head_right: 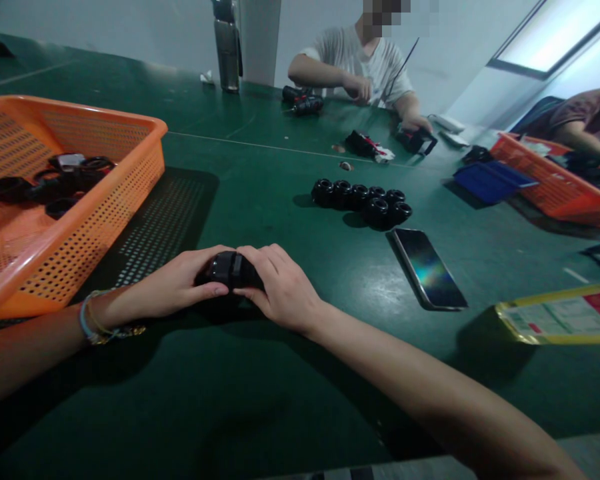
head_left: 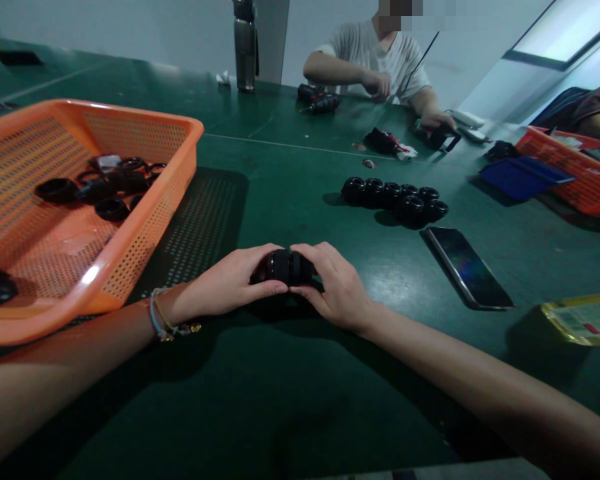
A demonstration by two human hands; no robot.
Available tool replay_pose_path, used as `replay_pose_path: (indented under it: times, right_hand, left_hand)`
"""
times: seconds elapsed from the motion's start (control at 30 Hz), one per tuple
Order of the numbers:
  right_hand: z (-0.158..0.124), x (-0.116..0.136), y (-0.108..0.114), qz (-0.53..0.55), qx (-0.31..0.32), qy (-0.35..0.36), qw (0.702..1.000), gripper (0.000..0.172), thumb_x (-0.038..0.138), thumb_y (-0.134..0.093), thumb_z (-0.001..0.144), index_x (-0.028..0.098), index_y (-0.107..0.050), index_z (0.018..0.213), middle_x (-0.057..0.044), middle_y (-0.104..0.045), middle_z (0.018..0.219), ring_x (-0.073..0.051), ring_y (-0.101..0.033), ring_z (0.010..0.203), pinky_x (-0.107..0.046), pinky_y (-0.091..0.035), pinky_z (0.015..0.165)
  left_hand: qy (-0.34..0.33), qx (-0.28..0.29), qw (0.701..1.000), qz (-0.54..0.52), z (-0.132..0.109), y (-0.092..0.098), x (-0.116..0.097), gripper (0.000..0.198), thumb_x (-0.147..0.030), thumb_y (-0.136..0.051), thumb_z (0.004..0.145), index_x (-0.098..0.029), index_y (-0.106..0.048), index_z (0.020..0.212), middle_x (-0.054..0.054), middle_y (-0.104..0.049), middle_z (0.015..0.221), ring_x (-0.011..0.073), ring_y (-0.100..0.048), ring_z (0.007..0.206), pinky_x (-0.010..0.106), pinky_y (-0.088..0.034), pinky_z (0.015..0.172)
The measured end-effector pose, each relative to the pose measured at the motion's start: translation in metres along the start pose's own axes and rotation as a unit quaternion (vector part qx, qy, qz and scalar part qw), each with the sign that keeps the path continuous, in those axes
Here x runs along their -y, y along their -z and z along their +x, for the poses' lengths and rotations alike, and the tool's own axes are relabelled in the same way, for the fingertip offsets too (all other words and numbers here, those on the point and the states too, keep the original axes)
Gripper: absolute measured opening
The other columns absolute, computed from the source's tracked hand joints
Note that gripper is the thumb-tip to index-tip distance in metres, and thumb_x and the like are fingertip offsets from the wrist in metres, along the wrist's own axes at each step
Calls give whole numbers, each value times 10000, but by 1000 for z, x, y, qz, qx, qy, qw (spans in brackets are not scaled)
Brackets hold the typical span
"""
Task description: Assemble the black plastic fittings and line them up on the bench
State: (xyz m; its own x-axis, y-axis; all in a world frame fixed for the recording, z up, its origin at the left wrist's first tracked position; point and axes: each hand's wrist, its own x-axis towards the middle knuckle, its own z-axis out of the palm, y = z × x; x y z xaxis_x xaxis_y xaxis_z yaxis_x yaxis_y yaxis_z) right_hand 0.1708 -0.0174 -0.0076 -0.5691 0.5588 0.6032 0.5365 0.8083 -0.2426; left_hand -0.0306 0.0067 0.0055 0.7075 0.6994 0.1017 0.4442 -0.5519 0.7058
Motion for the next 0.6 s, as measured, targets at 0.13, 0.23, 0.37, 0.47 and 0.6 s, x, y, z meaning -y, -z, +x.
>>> replay_pose_path:
  times: [0.13, 0.23, 0.37, 0.47, 0.6]
  right_hand:
    - [-1, -2, 0, -15, 6, 10, 1000, 338, 392, -355, 943, 116, -437, 1121, -124, -626, 920, -209, -554, 772, -355, -496, 663]
    - [-1, -2, 0, -26, 9, 22, 999, 343, 392, -353, 943, 102, -441, 1102, -137, -629, 914, -211, -551, 762, -357, -497, 649]
    - [-1, -2, 0, -33, 4, 38, 999, 327, 389, -353, 944, 110, -440, 1089, -132, -637, 898, -205, -551, 732, -352, -500, 628]
    - [0, -1, -1, -37, 0, 39, 999, 329, 396, -345, 945, 108, -441, 1073, -131, -641, 880, -201, -559, 718, -348, -506, 622]
    - [-1, 1, -1, -40, 4, 22, 999, 347, 407, -321, 949, 105, -448, 1064, -133, -645, 877, -202, -579, 720, -349, -517, 627]
  left_hand:
    - [11, 8, 1000, 10, 1, -2, 1, 393, -422, -513, 838, -125, -506, 1094, 77, -629, 974, 209, -604, 851, 288, -446, 733]
    - [9, 11, 999, 30, 2, -4, 2, 403, -418, -541, 832, -117, -504, 1098, 88, -628, 991, 217, -603, 874, 296, -446, 751]
    - [-1, 6, 998, 63, 2, -6, 3, 421, -421, -574, 823, -109, -505, 1097, 101, -630, 1017, 227, -600, 912, 300, -448, 784]
    - [-5, -1, 997, 83, 1, -7, 4, 428, -434, -584, 819, -120, -505, 1098, 98, -631, 1027, 227, -603, 921, 298, -452, 791]
    - [-18, -12, 995, 99, 1, -8, 4, 444, -463, -579, 819, -117, -507, 1089, 100, -631, 1015, 228, -608, 911, 298, -459, 781]
